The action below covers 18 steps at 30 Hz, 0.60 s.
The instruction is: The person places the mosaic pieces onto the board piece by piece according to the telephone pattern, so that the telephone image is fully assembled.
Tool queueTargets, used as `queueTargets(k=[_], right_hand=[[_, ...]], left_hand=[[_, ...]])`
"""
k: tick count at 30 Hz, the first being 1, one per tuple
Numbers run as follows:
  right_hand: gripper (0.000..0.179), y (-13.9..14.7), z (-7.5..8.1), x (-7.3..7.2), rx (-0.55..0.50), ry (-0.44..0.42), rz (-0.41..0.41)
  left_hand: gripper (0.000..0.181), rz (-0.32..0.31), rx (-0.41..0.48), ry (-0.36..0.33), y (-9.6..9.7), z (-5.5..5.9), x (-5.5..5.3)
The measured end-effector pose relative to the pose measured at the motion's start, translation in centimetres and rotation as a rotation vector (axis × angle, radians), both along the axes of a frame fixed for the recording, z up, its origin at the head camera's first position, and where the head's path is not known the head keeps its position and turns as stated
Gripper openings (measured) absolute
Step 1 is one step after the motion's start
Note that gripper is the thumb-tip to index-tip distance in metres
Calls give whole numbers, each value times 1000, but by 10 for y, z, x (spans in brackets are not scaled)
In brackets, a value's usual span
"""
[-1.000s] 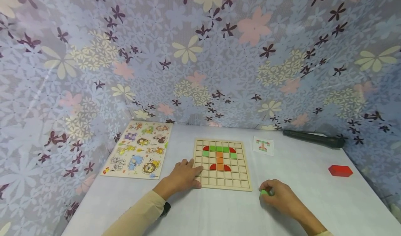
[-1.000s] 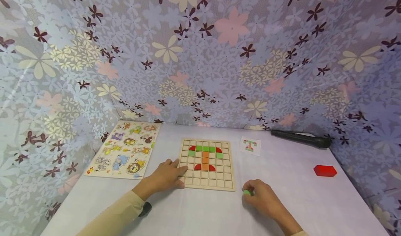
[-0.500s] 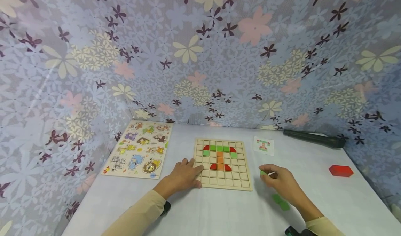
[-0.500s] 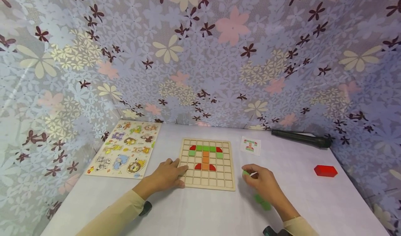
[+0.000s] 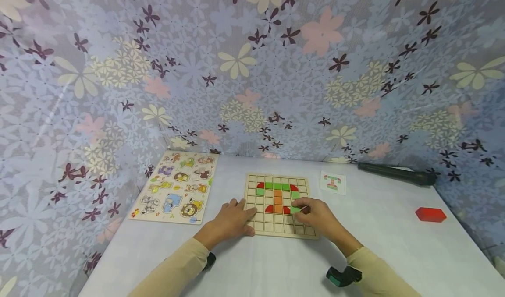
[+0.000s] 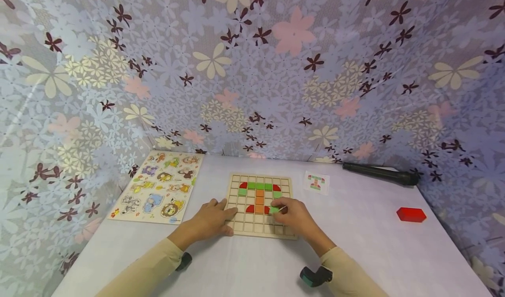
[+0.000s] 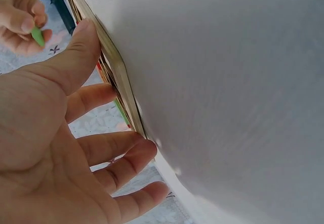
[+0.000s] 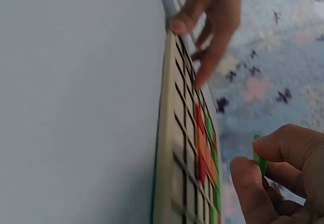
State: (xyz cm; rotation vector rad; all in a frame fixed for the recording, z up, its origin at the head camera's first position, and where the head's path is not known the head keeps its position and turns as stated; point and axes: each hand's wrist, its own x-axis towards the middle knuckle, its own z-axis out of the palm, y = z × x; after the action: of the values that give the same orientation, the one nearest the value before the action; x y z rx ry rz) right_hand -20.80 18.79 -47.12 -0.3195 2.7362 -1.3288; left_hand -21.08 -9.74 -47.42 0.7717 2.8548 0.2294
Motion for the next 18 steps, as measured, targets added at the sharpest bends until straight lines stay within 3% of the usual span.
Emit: queueTargets(k=[5, 11, 18], right_hand=[[26, -29, -10, -10, 3, -3, 86], [19, -54, -20, -13, 123, 75, 163], [20, -66, -23, -15, 244, 159, 156]], left_hand=[[70, -3, -1, 2, -1, 1, 0], [70, -11, -14, 24, -1, 0, -1], [71, -7, -15, 23, -2, 0, -1]])
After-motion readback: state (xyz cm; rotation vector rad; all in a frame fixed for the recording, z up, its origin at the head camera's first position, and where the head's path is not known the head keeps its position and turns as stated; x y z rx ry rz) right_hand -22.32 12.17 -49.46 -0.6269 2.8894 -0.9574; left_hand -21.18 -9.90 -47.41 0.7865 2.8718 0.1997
